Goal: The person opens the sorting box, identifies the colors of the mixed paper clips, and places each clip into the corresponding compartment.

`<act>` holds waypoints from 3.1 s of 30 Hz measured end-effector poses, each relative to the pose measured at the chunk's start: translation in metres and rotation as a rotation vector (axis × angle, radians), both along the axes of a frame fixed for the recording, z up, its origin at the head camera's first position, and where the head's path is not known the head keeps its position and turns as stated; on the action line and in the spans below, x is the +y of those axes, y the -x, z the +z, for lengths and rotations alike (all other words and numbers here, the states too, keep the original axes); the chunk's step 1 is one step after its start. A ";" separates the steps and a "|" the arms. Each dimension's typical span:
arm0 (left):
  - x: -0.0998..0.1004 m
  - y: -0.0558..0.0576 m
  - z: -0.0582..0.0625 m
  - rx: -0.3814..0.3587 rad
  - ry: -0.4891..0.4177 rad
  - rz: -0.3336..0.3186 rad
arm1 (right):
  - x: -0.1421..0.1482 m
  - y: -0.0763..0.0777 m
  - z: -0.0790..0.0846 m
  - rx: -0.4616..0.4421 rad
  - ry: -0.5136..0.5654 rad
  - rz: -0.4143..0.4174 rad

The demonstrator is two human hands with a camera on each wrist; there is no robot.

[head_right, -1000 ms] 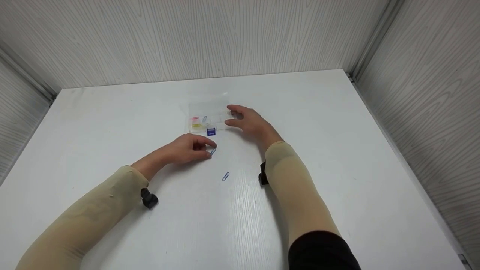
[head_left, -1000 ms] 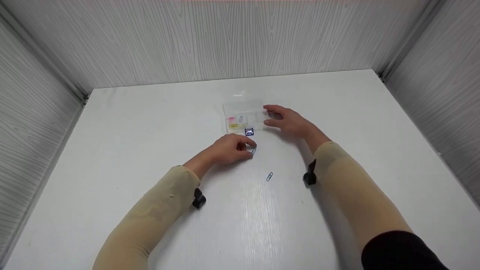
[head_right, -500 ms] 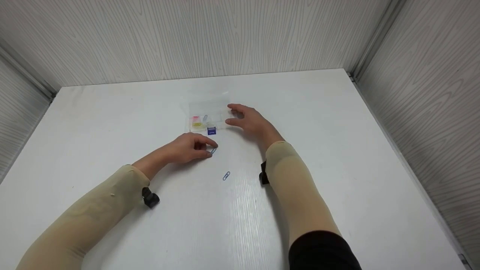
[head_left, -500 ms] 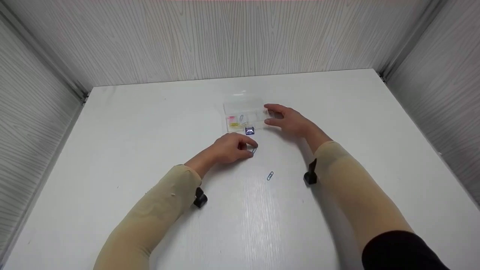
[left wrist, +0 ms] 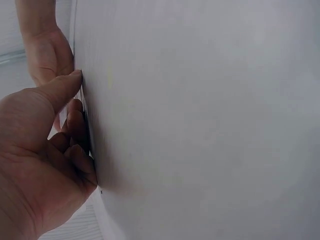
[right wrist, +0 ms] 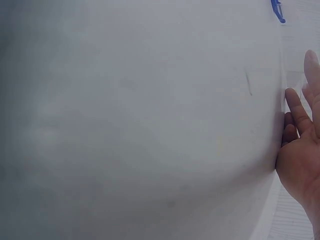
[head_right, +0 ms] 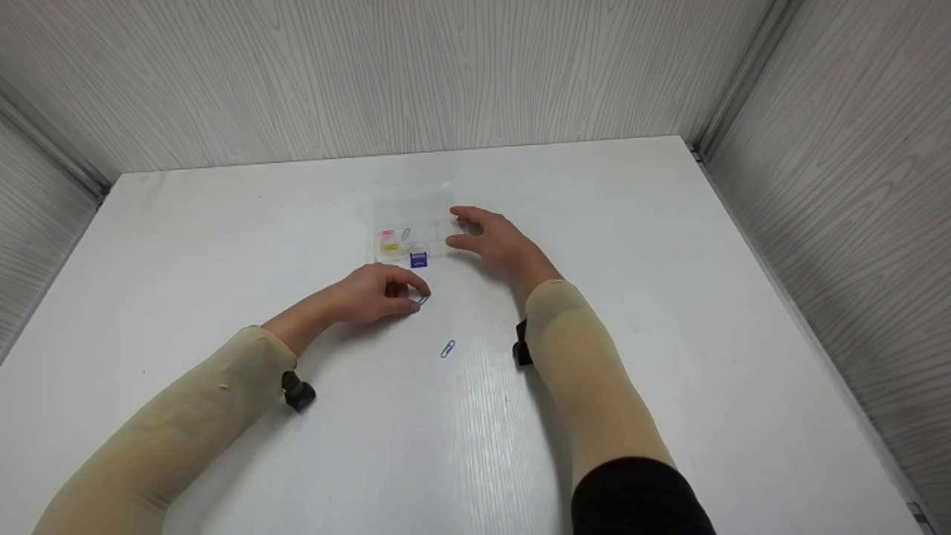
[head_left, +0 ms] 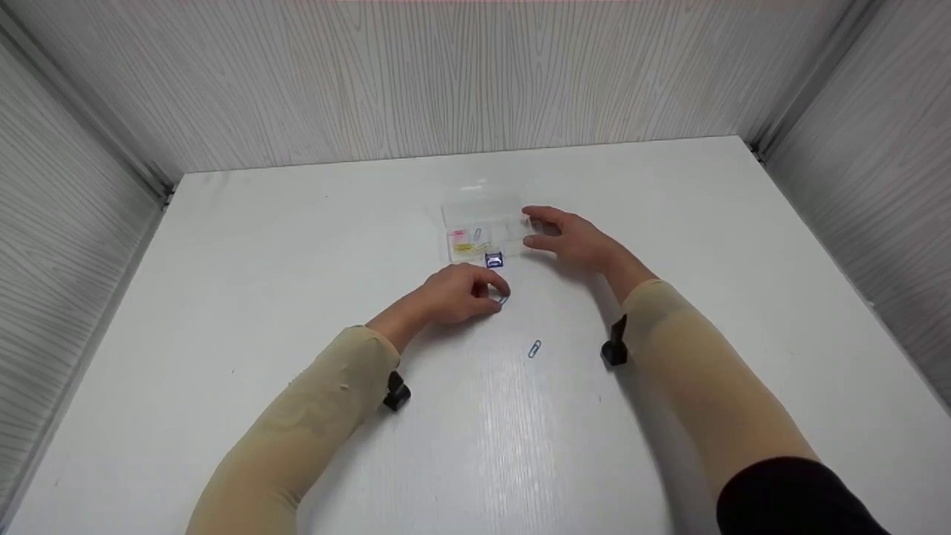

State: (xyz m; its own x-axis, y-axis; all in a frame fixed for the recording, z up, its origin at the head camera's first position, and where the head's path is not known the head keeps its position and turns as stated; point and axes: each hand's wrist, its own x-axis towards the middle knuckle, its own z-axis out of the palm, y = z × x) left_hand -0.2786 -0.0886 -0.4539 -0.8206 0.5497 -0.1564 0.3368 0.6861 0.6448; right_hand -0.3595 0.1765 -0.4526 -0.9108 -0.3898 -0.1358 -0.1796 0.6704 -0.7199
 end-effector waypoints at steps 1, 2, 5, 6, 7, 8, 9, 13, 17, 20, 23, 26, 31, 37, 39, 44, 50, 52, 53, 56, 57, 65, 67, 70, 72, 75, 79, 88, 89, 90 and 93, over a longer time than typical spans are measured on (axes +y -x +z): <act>0.000 0.000 0.000 -0.005 0.000 0.002 | 0.000 0.000 0.000 0.001 0.002 0.000; 0.000 0.000 0.000 -0.011 -0.001 0.002 | 0.000 0.000 -0.001 0.002 0.003 0.000; 0.000 0.000 0.001 -0.029 -0.007 0.008 | 0.000 0.000 -0.001 0.002 0.003 -0.005; 0.000 0.001 0.001 -0.036 -0.009 0.011 | 0.000 0.000 -0.001 0.001 0.002 -0.007; 0.000 0.001 0.001 -0.039 -0.010 0.012 | 0.000 0.000 -0.002 0.001 0.003 -0.009; 0.000 0.001 0.001 -0.043 -0.013 0.013 | 0.000 0.000 -0.002 0.000 0.004 -0.010; 0.000 0.001 0.000 -0.045 -0.015 0.014 | 0.001 0.000 -0.002 -0.001 0.006 -0.012; 0.000 0.001 0.000 -0.045 -0.018 0.016 | 0.001 0.001 -0.003 -0.006 0.014 -0.012; 0.000 0.001 0.001 -0.052 -0.020 0.019 | 0.001 0.001 -0.002 -0.006 0.010 -0.010; 0.000 0.001 0.002 -0.062 -0.027 0.018 | 0.001 0.001 -0.002 -0.004 0.000 -0.006; -0.001 0.001 0.002 -0.056 -0.036 0.009 | 0.000 0.000 -0.001 -0.004 -0.009 -0.008; -0.001 0.002 0.001 -0.047 -0.039 0.002 | -0.001 0.000 -0.001 -0.005 -0.012 -0.012; -0.001 0.001 0.003 -0.037 -0.032 -0.020 | 0.000 0.001 0.000 -0.016 0.022 -0.008; 0.000 0.000 0.004 -0.018 -0.012 -0.055 | 0.000 0.002 0.000 -0.026 0.034 -0.005; 0.000 0.000 0.004 -0.018 -0.011 -0.058 | 0.000 0.002 0.000 -0.025 0.033 -0.007; -0.001 0.000 0.003 -0.031 -0.024 -0.041 | 0.000 0.002 -0.001 -0.034 0.035 -0.015; -0.002 0.001 0.002 -0.055 -0.042 -0.029 | 0.001 0.004 -0.003 -0.016 0.025 -0.005; -0.002 0.000 0.003 -0.061 -0.040 -0.032 | 0.001 0.004 -0.003 -0.010 0.026 0.001; -0.002 0.000 0.003 -0.062 -0.038 -0.034 | 0.001 0.004 -0.003 -0.009 0.027 0.001; -0.001 -0.001 0.004 -0.061 -0.036 -0.043 | 0.001 0.004 -0.003 -0.011 0.030 0.005; -0.001 -0.001 0.005 -0.059 -0.034 -0.046 | 0.001 0.005 -0.003 -0.014 0.033 0.007; 0.000 -0.002 0.006 -0.037 -0.002 -0.058 | 0.001 0.003 -0.001 -0.033 0.038 0.001; 0.000 -0.002 0.005 -0.034 -0.002 -0.054 | 0.001 0.003 -0.001 -0.030 0.038 -0.001; 0.000 -0.002 0.005 -0.034 -0.012 -0.048 | 0.000 0.003 -0.002 -0.028 0.028 -0.002; -0.001 -0.002 0.004 -0.037 -0.020 -0.041 | 0.000 0.003 -0.002 -0.029 0.021 -0.008; -0.001 -0.002 0.003 -0.042 -0.031 -0.031 | 0.000 0.003 -0.002 -0.023 0.019 -0.012; -0.001 -0.004 0.004 -0.043 -0.027 -0.020 | -0.001 0.001 -0.003 -0.024 0.030 -0.025; -0.002 -0.003 0.002 -0.008 -0.010 -0.048 | -0.001 0.001 -0.003 -0.020 0.045 -0.019; -0.001 -0.003 0.003 -0.008 -0.007 -0.051 | -0.001 0.001 -0.003 -0.018 0.045 -0.017; -0.001 -0.003 0.002 -0.010 -0.003 -0.053 | -0.001 0.000 -0.002 -0.016 0.045 -0.015; -0.001 -0.003 0.002 -0.021 0.002 -0.056 | -0.001 0.000 -0.002 -0.013 0.047 -0.011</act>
